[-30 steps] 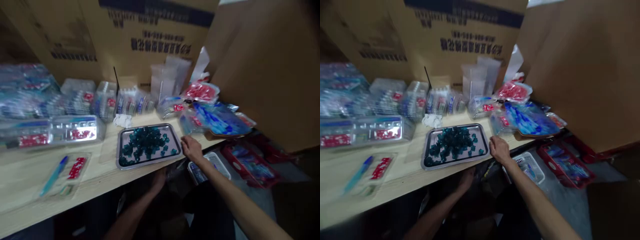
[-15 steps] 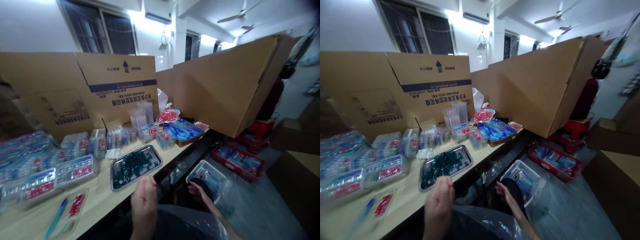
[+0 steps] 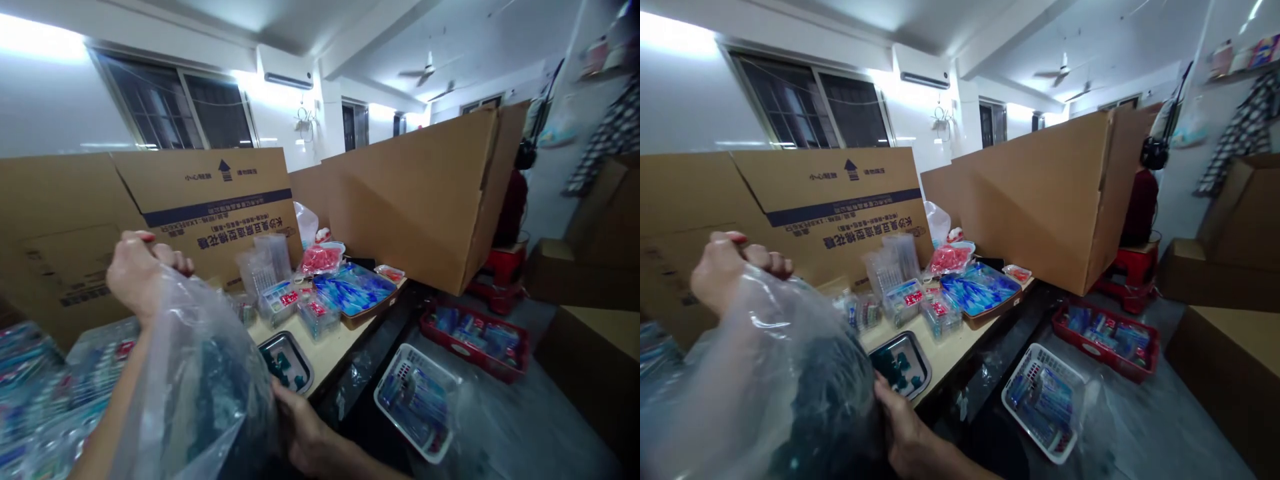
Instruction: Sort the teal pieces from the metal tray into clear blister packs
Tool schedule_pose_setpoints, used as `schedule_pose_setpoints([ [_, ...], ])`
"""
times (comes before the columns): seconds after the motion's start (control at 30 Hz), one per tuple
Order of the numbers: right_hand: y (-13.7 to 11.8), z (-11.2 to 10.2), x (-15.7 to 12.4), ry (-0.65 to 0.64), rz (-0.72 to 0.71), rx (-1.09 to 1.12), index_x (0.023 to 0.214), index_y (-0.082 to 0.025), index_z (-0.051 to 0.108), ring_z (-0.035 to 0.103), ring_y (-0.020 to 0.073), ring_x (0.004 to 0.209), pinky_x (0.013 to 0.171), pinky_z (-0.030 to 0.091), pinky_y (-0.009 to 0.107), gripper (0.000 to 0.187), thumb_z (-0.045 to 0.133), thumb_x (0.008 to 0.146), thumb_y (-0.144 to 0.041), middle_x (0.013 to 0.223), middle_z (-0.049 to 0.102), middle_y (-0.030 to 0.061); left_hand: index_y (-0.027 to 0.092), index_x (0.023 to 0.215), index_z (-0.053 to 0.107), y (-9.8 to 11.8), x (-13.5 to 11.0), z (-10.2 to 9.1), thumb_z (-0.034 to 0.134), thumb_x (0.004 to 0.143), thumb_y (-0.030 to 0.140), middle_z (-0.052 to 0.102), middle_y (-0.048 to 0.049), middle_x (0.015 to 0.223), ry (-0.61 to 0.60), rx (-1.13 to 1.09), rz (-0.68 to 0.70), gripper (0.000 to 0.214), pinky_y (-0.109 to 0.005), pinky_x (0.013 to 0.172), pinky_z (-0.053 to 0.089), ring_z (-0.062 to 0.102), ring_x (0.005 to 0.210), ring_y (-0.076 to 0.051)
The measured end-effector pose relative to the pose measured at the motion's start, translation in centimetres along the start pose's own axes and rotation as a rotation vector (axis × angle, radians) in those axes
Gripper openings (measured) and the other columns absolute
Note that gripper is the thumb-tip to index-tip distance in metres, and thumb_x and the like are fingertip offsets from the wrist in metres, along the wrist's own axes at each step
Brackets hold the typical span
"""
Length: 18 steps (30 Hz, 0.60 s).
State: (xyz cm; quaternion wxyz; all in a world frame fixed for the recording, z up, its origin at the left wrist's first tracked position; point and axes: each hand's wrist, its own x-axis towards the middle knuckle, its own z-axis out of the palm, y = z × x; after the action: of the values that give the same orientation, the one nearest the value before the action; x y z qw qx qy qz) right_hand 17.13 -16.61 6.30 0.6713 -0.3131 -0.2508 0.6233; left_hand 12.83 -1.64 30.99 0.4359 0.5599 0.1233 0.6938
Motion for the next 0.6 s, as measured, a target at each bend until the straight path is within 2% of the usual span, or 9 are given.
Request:
schedule_pose_setpoints([
  [0.07,-1.8,-1.6,4.2,-0.016,0.001,-0.248,0.132,-0.028,0.060,0.065,0.0224,0.103,0.091,0.050,0.037,0.063,0.055,0.081,-0.064,0.113,0.071,0.0018,0.023,0.075,0.041,-3.3,2.2,-1.4,0.042,0.091,0.020,0.025,0.0129,0.035,0.071,-0.126,-0.069,0.016,-0.029,0.047,0.011,0.020,0.031,-0.006],
  [0.1,-3.2,-2.7,6.5,-0.048,-0.004,-0.443,0.126,-0.028,0.065,0.065,0.0208,0.098,0.088,0.051,0.033,0.055,0.056,0.083,-0.060,0.108,0.072,0.0009,0.024,0.074,0.042,-5.2,2.8,-2.1,0.048,0.088,0.023,0.024,0.0123,0.035,0.045,-0.145,-0.115,0.016,-0.028,0.045,0.010,0.018,0.030,-0.006],
  [0.2,-10.2,-6.9,13.7,-0.159,-0.020,-1.123,0.108,-0.025,0.075,0.066,0.0167,0.085,0.078,0.050,0.025,0.030,0.058,0.087,-0.038,0.094,0.075,-0.0004,0.025,0.074,0.046,-10.4,3.6,-4.2,0.058,0.083,0.027,0.025,0.0114,0.035,-0.010,-0.152,-0.259,0.015,-0.028,0.038,0.011,0.015,0.031,-0.008],
  [0.23,-13.1,-8.4,16.3,-0.113,-0.041,-1.335,0.108,-0.023,0.075,0.066,0.0158,0.086,0.078,0.049,0.023,0.029,0.054,0.089,-0.028,0.097,0.075,0.0001,0.024,0.074,0.047,-11.9,3.7,-4.7,0.058,0.083,0.026,0.025,0.0114,0.036,0.001,-0.149,-0.301,0.014,-0.028,0.037,0.013,0.015,0.032,-0.008],
  [0.3,-18.5,-11.2,21.8,0.098,-0.008,-1.833,0.112,-0.023,0.073,0.066,0.0156,0.097,0.085,0.047,0.022,0.032,0.051,0.089,-0.016,0.109,0.074,0.0017,0.024,0.075,0.048,-13.8,3.9,-5.6,0.057,0.084,0.023,0.024,0.0110,0.038,0.060,-0.133,-0.368,0.013,-0.027,0.038,0.017,0.013,0.035,-0.009],
  [0.37,-22.3,-13.7,27.0,0.167,0.104,-1.963,0.112,-0.012,0.071,0.063,0.0238,0.110,0.093,0.045,0.029,0.029,0.054,0.089,-0.015,0.116,0.070,0.0142,0.024,0.075,0.050,-14.7,4.7,-6.2,0.059,0.085,0.027,0.022,0.0100,0.042,0.103,-0.103,-0.391,0.014,-0.027,0.039,0.022,0.013,0.039,-0.010],
  [0.43,-24.0,-15.6,30.9,0.151,0.252,-2.040,0.102,-0.006,0.072,0.064,0.0280,0.108,0.093,0.047,0.034,0.024,0.058,0.092,-0.022,0.110,0.070,0.0214,0.024,0.079,0.056,-14.9,5.8,-6.8,0.064,0.084,0.035,0.023,0.0088,0.047,0.096,-0.019,-0.428,0.015,-0.027,0.043,0.028,0.018,0.042,-0.010],
  [0.53,-24.4,-17.2,34.5,0.099,0.422,-2.115,0.108,-0.011,0.067,0.064,0.0227,0.105,0.092,0.052,0.040,0.026,0.062,0.094,-0.032,0.113,0.068,0.0127,0.021,0.082,0.060,-14.8,7.4,-7.8,0.074,0.073,0.047,0.034,0.0071,0.051,0.059,0.188,-0.585,0.031,-0.023,0.046,0.031,0.031,0.047,-0.010],
  [0.6,-24.7,-17.6,36.0,0.102,0.485,-2.143,0.116,-0.015,0.063,0.063,0.0207,0.105,0.091,0.054,0.043,0.030,0.061,0.095,-0.035,0.119,0.064,0.0085,0.020,0.082,0.059,-14.5,8.0,-8.6,0.077,0.067,0.053,0.043,0.0051,0.057,-0.011,0.369,-0.707,0.041,-0.021,0.047,0.032,0.039,0.053,-0.010],
])
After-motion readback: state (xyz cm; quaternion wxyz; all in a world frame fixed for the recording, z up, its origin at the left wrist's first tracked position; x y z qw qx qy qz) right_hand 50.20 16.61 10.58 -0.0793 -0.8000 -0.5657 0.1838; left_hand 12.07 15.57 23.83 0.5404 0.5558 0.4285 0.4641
